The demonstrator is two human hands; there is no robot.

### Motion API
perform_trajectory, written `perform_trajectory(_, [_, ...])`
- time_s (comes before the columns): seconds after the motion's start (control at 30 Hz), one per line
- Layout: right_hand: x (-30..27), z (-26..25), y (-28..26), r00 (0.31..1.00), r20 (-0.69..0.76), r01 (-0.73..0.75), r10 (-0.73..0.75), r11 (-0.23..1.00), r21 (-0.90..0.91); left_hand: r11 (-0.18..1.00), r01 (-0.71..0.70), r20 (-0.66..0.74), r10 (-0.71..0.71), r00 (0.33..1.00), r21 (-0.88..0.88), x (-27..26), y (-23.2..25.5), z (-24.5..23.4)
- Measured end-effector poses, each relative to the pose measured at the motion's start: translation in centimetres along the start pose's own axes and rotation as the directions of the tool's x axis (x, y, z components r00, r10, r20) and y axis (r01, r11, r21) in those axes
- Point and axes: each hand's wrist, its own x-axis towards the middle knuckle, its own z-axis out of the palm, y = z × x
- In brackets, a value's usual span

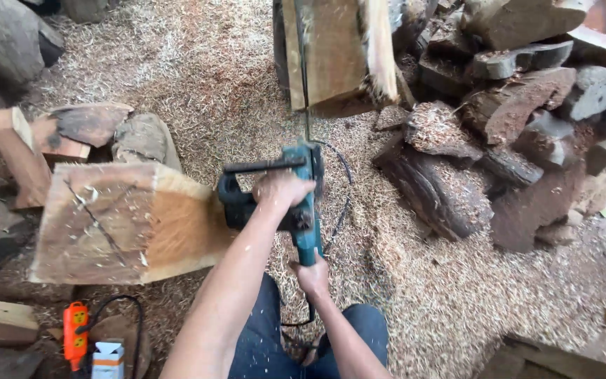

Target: Using an electric chainsaw to cut a large wooden block into smaller sections.

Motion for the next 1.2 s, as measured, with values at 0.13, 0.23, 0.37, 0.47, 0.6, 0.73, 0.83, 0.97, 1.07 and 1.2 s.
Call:
perform_trajectory(0.13, [-6.8,-3.7,-0.2,0.995,0.022,-0.093,0.095,0.993,-0.073,0.997,0.07,0.096,-0.073,0.993,0.029,-1.5,-0.6,1.6])
perform_trajectory(0.23, [-12.3,-6.3,-1.8,0.99,0.027,-0.135,0.135,0.991,-0.018,0.998,0.012,0.141,-0.02,0.99,0.055,-5.0,-1.2,0.6])
perform_trajectory(0.37, [-18.4,-9.5,-4.8,0.979,0.046,-0.197,0.197,0.98,0.001,0.964,-0.232,0.083,0.222,0.971,0.132,-8.8,-3.0,-0.5])
perform_trajectory(0.47, [-22.3,-11.4,-7.9,0.968,0.0,-0.247,0.25,0.957,-0.154,0.914,-0.274,0.109,0.253,0.961,0.3,-10.3,-2.5,-1.7])
perform_trajectory(0.6, [-23.8,-13.5,-10.7,0.962,0.083,-0.253,0.261,0.963,-0.093,0.968,-0.151,0.115,0.129,0.985,0.201,-12.4,0.5,-5.0])
perform_trajectory(0.73, [-22.4,-12.7,-10.3,0.97,0.064,-0.219,0.236,0.954,-0.205,0.965,-0.167,0.06,0.158,0.986,0.203,-11.0,1.1,-6.2])
perform_trajectory(0.83, [-21.8,-12.9,-12.9,0.976,0.048,-0.2,0.213,0.961,-0.194,0.948,-0.18,0.013,0.183,0.983,0.263,-10.0,1.5,-8.2])
perform_trajectory(0.97, [-21.0,-13.5,-17.2,0.986,0.049,-0.15,0.159,0.977,-0.153,0.947,-0.164,-0.054,0.185,0.981,0.277,-8.2,3.0,-10.9])
perform_trajectory(1.07, [-21.5,-14.8,-20.1,0.987,0.043,-0.145,0.154,0.976,-0.164,0.964,-0.121,-0.066,0.141,0.988,0.237,-8.2,4.1,-12.1])
perform_trajectory(1.2, [-20.3,-14.7,-20.0,0.989,0.049,-0.134,0.143,0.979,-0.154,0.949,-0.104,-0.061,0.127,0.99,0.297,-7.9,4.9,-12.6])
